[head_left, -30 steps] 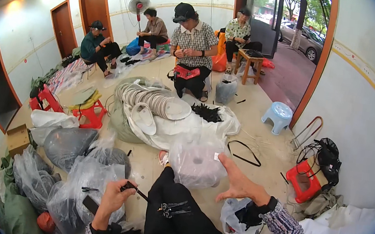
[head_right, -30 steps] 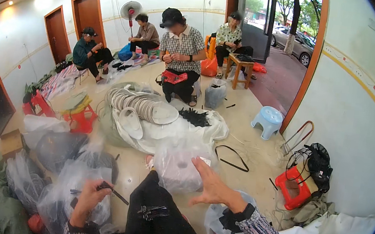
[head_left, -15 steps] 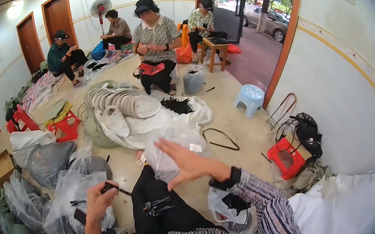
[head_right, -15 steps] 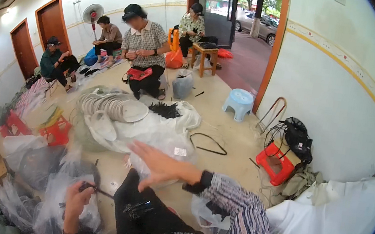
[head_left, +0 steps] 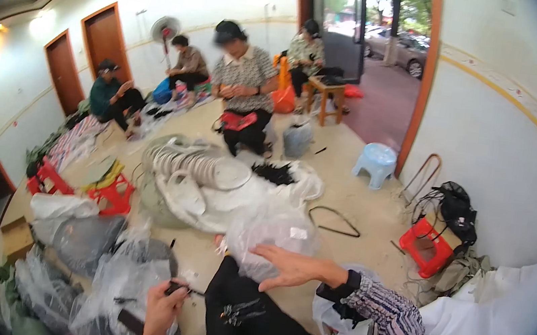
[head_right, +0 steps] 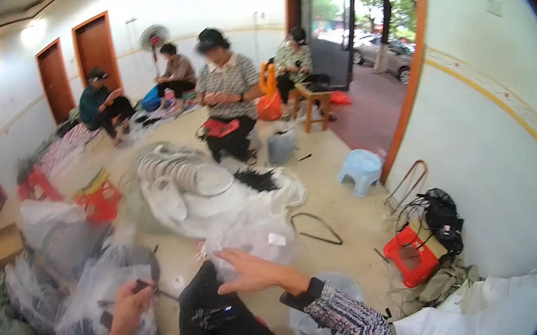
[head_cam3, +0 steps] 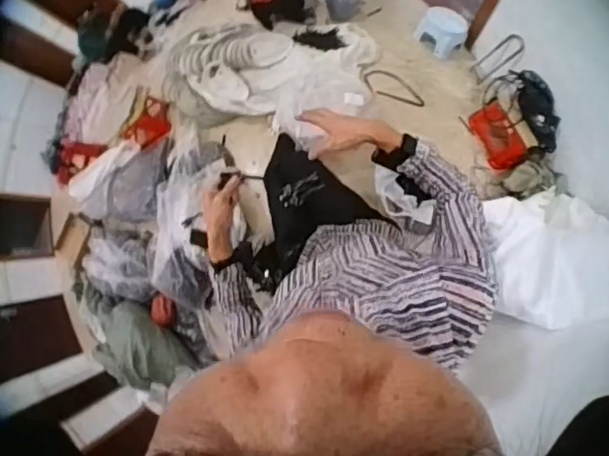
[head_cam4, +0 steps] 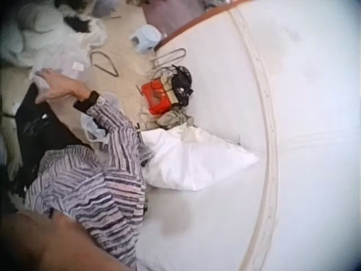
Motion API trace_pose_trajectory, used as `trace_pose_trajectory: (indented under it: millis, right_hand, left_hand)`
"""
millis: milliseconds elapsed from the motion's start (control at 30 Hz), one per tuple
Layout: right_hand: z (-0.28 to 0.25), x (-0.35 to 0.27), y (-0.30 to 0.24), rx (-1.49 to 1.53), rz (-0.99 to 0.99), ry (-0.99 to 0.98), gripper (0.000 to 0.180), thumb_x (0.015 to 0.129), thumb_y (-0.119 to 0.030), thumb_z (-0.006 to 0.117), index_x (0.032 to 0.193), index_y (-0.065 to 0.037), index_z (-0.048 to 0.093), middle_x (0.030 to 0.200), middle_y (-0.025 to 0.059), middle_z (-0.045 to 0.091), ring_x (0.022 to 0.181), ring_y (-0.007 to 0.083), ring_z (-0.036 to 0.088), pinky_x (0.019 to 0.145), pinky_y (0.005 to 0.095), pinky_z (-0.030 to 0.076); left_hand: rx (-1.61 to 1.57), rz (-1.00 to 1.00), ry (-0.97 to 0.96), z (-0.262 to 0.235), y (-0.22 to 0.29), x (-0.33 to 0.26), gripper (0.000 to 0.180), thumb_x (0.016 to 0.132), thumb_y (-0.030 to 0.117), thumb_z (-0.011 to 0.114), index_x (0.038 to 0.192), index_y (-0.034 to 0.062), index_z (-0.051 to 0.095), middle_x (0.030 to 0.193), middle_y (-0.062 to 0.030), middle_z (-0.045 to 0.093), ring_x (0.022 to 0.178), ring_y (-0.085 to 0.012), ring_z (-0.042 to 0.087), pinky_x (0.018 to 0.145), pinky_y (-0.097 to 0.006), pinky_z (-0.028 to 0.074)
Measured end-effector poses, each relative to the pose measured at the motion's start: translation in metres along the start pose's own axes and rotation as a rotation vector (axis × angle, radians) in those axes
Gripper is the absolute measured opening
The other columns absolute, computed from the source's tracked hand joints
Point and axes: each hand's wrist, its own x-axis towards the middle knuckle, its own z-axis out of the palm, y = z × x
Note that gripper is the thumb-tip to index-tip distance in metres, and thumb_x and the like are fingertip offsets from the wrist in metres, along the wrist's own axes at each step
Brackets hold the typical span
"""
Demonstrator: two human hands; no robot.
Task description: Assembling or processing small black straps and buckles.
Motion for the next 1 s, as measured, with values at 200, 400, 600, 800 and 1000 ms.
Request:
trace_pose_trajectory:
  millis: [200, 400, 600, 800, 1000]
  right_hand:
    - [0.005, 0.002, -0.014, 0.081, 0.019, 0.007, 0.08, 0.073, -0.047, 0.059, 0.128, 0.001, 0.026, 0.128, 0.0235, 0.03, 0.119, 0.0352, 0.03, 0.099, 0.0372, 0.026]
    - [-0.003, -0.011, 0.014, 0.052, 0.112, 0.092, 0.078, 0.075, -0.043, 0.06, 0.129, 0.001, 0.025, 0.127, 0.0232, 0.032, 0.116, 0.0333, 0.036, 0.097, 0.0368, 0.029]
    - [-0.054, -0.032, 0.064, 0.294, 0.438, 0.484, 0.068, 0.081, -0.029, 0.056, 0.131, -0.001, 0.021, 0.127, 0.0194, 0.035, 0.106, 0.0265, 0.048, 0.087, 0.0343, 0.039]
    - [-0.049, 0.029, 0.056, 0.403, 0.398, 0.599, 0.066, 0.084, -0.026, 0.054, 0.132, -0.001, 0.017, 0.124, 0.0164, 0.039, 0.097, 0.0207, 0.053, 0.081, 0.031, 0.043]
    - [0.016, 0.113, 0.005, 0.235, -0.124, 0.007, 0.048, 0.087, -0.034, 0.045, 0.12, 0.001, 0.041, 0.116, 0.02, 0.048, 0.092, 0.0237, 0.055, 0.084, 0.0322, 0.04]
  left_hand:
    - [-0.064, -0.07, -0.081, 0.011, -0.006, -0.003, 0.011, 0.077, -0.002, 0.054, 0.087, -0.0047, 0.057, 0.06, -0.0049, 0.052, 0.04, -0.0041, 0.033, 0.036, -0.019, 0.02]
    - [-0.125, -0.061, -0.069, 0.001, -0.019, -0.016, 0.011, 0.078, -0.001, 0.055, 0.089, -0.0051, 0.057, 0.065, -0.0076, 0.054, 0.04, -0.0045, 0.033, 0.035, -0.019, 0.02]
    - [-0.224, -0.123, -0.055, -0.003, -0.038, -0.018, 0.013, 0.078, 0.0, 0.056, 0.09, -0.0041, 0.057, 0.062, -0.0051, 0.051, 0.041, -0.0047, 0.034, 0.035, -0.019, 0.021]
    - [-0.217, -0.154, -0.023, -0.001, -0.04, -0.02, 0.013, 0.077, -0.002, 0.054, 0.09, -0.0048, 0.056, 0.063, -0.0067, 0.053, 0.042, -0.0051, 0.036, 0.035, -0.018, 0.021]
    - [-0.243, -0.136, -0.029, 0.006, -0.037, -0.017, 0.015, 0.077, -0.001, 0.055, 0.091, -0.0053, 0.055, 0.064, -0.0082, 0.054, 0.041, -0.0063, 0.038, 0.035, -0.018, 0.024]
